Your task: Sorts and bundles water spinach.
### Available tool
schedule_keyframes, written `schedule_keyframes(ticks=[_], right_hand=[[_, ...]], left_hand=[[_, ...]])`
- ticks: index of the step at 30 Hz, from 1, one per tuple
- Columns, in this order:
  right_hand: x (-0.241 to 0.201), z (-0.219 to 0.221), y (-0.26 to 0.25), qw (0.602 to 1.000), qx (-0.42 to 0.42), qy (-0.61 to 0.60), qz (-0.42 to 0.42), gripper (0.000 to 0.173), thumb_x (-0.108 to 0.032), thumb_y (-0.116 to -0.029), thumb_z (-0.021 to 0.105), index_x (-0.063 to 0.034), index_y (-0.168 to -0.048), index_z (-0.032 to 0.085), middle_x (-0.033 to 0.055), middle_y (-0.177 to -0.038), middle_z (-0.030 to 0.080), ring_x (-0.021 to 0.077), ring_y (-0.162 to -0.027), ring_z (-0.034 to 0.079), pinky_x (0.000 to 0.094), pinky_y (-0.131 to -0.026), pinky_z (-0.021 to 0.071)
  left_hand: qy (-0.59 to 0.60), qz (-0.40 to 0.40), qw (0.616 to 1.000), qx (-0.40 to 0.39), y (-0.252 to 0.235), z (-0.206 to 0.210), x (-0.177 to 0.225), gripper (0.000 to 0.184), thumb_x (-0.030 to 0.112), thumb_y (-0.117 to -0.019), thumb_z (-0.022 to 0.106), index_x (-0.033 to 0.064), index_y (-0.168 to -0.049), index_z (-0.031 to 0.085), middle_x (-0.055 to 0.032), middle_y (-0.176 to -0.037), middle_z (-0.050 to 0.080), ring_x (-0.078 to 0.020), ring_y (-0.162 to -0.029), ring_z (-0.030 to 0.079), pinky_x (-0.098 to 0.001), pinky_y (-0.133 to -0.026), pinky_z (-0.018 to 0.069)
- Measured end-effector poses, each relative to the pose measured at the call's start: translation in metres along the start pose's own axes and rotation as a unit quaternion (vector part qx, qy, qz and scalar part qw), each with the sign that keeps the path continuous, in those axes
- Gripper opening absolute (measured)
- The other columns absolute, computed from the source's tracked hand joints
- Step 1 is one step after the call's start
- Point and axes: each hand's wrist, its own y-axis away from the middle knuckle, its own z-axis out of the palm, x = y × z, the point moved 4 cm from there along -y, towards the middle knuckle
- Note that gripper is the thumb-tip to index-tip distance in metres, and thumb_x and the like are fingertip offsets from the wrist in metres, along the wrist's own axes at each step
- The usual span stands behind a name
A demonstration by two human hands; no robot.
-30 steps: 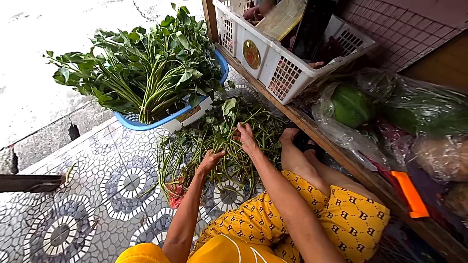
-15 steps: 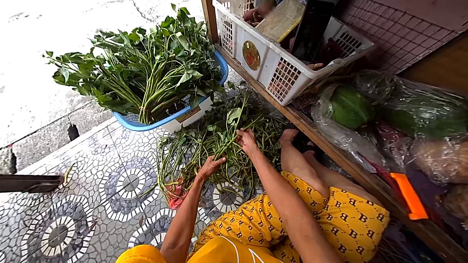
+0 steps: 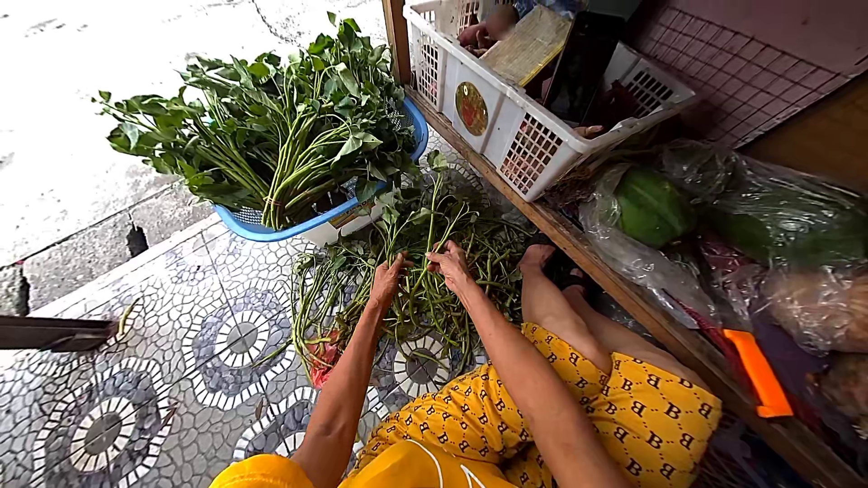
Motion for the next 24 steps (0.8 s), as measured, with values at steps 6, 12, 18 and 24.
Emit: schedule_keyframes(ticks=[6,12,18,24], right_hand=[[0.008,0.01,0.001,0.999,-0.027,0.04,-0.005,0.039,0.01,-0.0922,0.066,0.0056,-0.129,0.053,0.0214,-0.119,0.062,0.0233,-0.092,0.067,0.0336,-0.076,0.0586],[0.003,-0.002,0.0,0.999,0.013,0.051,-0.002,0.027,-0.006,-0.1032,0.061,0.0035,-0.128,0.06,0.0198,-0.119,0.064,0.0221,-0.092,0.065,0.0351,-0.078,0.0556],[-0.004,-0.007,-0.003,0.998,0.062,-0.007,-0.014,0.032,-0.01,-0.1004,0.067,0.0019,-0.129,0.06,0.0191,-0.115,0.064,0.0211,-0.083,0.064,0.0347,-0.072,0.0563],[-0.015,-0.025,-0.005,0.99,0.084,-0.099,-0.051,0.028,-0.019,-0.1091,0.052,0.0017,-0.127,0.058,0.011,-0.101,0.062,0.0132,-0.073,0.061,0.029,-0.069,0.0561]], left_hand=[[-0.011,0.035,0.997,-0.069,-0.015,0.038,0.029,0.03,0.018,-0.1097,0.048,-0.0021,-0.124,0.065,-0.0095,-0.103,0.073,-0.0126,-0.086,0.069,-0.0303,-0.079,0.0575],[-0.078,0.008,0.995,-0.058,-0.008,0.039,0.023,0.029,0.022,-0.1113,0.044,-0.0012,-0.12,0.06,-0.0097,-0.096,0.07,-0.0143,-0.075,0.068,-0.032,-0.072,0.059],[-0.023,-0.008,0.992,-0.124,0.003,0.051,0.016,0.022,0.016,-0.1091,0.049,-0.0008,-0.123,0.056,-0.005,-0.087,0.066,-0.0092,-0.067,0.064,-0.0245,-0.066,0.0571],[0.045,0.01,0.993,-0.112,0.007,0.052,0.005,0.015,0.009,-0.1079,0.048,-0.0011,-0.109,0.058,-0.0021,-0.081,0.063,-0.005,-0.058,0.056,-0.0186,-0.057,0.0511]])
